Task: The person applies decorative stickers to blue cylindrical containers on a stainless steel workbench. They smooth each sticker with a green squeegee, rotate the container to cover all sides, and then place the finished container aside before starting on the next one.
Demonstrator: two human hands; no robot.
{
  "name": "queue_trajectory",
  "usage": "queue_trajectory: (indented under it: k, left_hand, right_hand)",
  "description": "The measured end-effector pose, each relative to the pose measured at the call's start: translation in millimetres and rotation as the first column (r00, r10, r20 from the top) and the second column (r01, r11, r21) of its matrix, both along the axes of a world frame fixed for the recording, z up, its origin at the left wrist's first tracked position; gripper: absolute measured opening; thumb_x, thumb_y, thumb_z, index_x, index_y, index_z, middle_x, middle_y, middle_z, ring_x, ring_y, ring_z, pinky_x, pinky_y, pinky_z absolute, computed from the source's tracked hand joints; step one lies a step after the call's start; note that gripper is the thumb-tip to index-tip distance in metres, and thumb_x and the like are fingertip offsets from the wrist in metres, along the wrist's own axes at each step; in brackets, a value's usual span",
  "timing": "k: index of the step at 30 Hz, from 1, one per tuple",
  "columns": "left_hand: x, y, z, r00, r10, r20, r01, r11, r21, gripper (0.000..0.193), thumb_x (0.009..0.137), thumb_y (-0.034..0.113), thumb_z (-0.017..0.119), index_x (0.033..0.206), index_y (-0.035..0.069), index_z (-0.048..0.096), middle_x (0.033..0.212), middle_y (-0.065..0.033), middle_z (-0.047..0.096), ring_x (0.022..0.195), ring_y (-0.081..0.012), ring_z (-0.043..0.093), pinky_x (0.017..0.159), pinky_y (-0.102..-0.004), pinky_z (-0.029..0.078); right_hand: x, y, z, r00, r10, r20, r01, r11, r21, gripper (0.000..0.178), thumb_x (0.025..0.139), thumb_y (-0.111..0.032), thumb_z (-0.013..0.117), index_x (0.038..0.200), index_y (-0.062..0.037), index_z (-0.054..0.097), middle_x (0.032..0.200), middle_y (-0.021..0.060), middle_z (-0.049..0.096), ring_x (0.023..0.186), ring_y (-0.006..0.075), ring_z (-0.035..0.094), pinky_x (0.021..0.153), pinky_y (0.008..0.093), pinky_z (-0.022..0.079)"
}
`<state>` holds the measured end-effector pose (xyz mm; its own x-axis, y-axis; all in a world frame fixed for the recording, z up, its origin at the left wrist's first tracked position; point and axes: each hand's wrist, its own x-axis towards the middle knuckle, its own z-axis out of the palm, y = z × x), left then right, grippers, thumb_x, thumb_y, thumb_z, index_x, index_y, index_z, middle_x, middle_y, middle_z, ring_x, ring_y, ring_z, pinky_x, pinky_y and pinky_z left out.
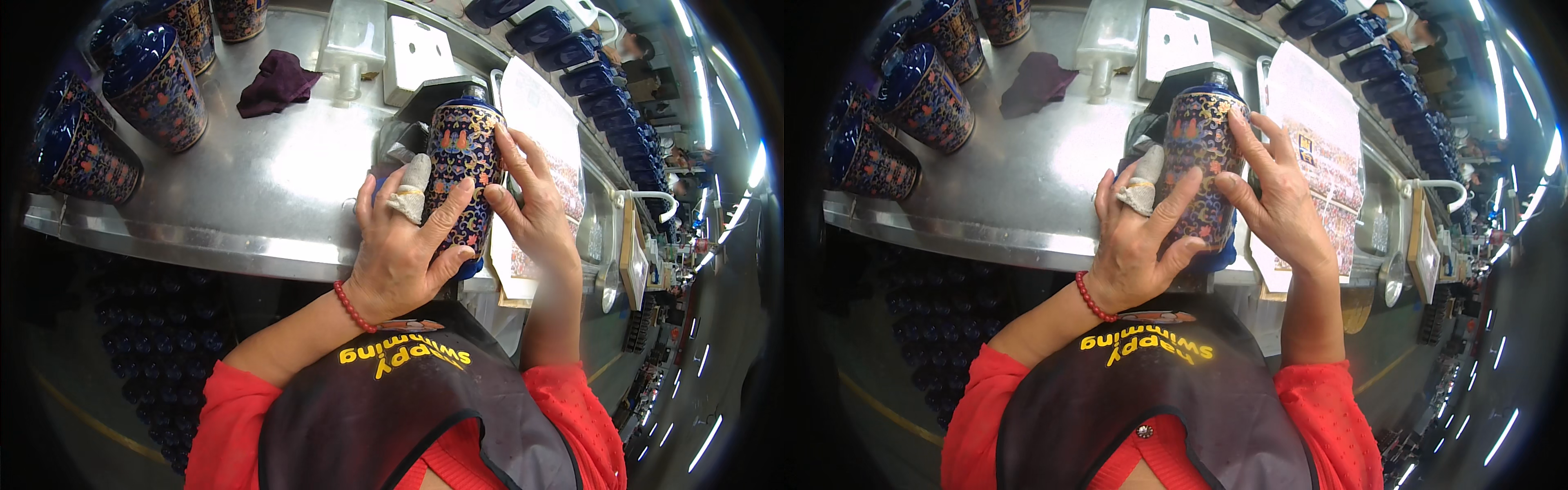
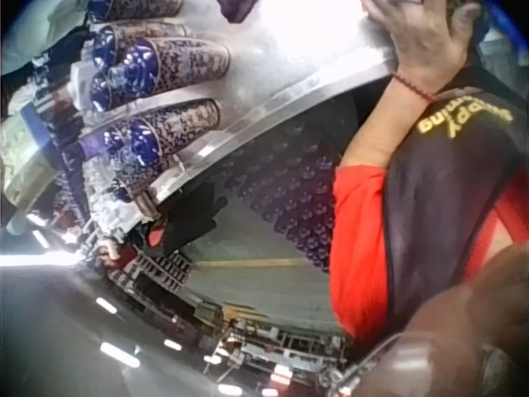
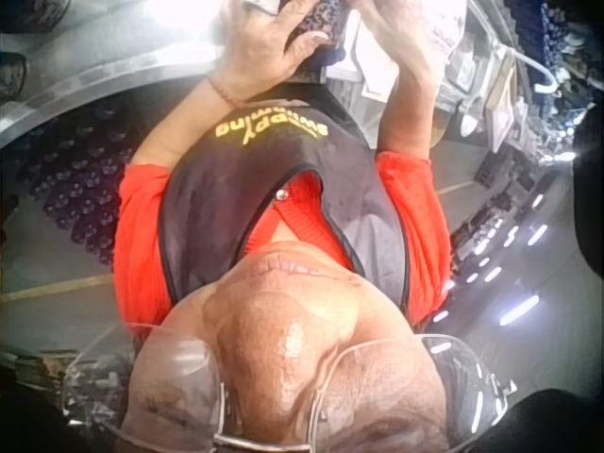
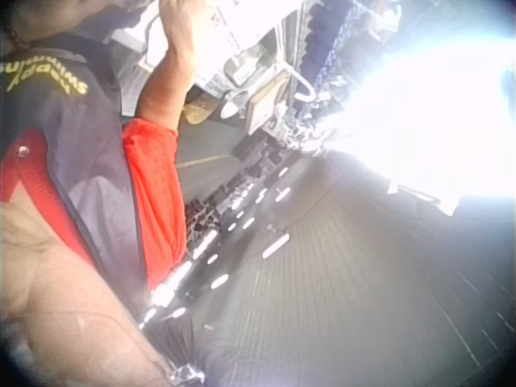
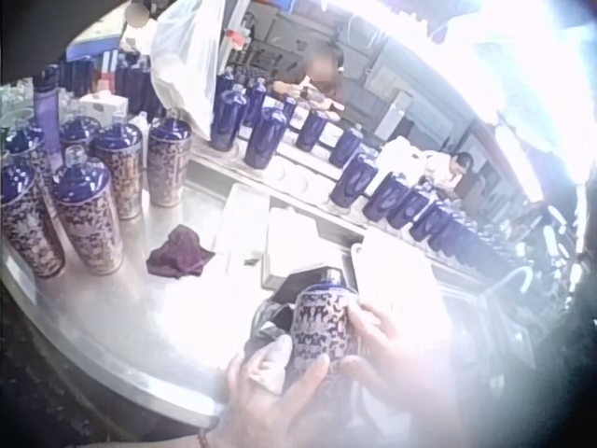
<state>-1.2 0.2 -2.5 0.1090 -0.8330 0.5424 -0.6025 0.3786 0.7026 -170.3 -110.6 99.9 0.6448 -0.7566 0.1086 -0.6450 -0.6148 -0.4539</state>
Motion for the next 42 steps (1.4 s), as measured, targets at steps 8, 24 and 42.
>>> queue_trajectory:
  k: [8,24,42]
  left_hand:
    - [6.1,18.1,-14.9,0.992,-0.027,-0.127,0.04,0.994,0.103,0.078,0.103,0.057,0.047,0.153,-0.002,0.037,0.148,-0.0247,0.048,0.139,-0.0428,0.042,0.118,-0.0601,0.014]
    - [-3.8,10.5,-13.3,0.992,0.028,-0.119,-0.015,0.994,0.105,0.087,0.093,0.055,0.064,0.154,0.001,0.032,0.145,-0.0225,0.047,0.135,-0.041,0.04,0.114,-0.0637,0.018]
    - [-5.8,10.1,-8.0,0.992,0.02,-0.122,-0.004,0.992,0.129,0.097,0.088,0.054,0.07,0.155,-0.001,0.027,0.144,-0.0251,0.048,0.134,-0.044,0.04,0.113,-0.0649,0.019]
  right_hand:
    - [-7.7,16.0,-1.8,1.0,-0.006,-0.008,0.006,1.0,-0.009,0.069,0.096,-0.039,0.069,0.154,-0.0107,0.045,0.152,0.0229,0.041,0.137,0.0401,0.048,0.11,0.0463,0.043]
    - [-8.7,15.5,-6.5,0.998,0.046,-0.052,-0.049,0.997,-0.059,0.084,0.088,-0.047,0.075,0.155,-0.0079,0.043,0.152,0.0241,0.041,0.137,0.0398,0.047,0.111,0.0455,0.041]
    - [-8.9,14.4,-7.9,0.993,0.054,-0.105,-0.067,0.99,-0.121,0.088,0.089,-0.051,0.074,0.156,-0.0043,0.04,0.149,0.0196,0.046,0.119,0.0279,0.055,0.102,0.0397,0.046]
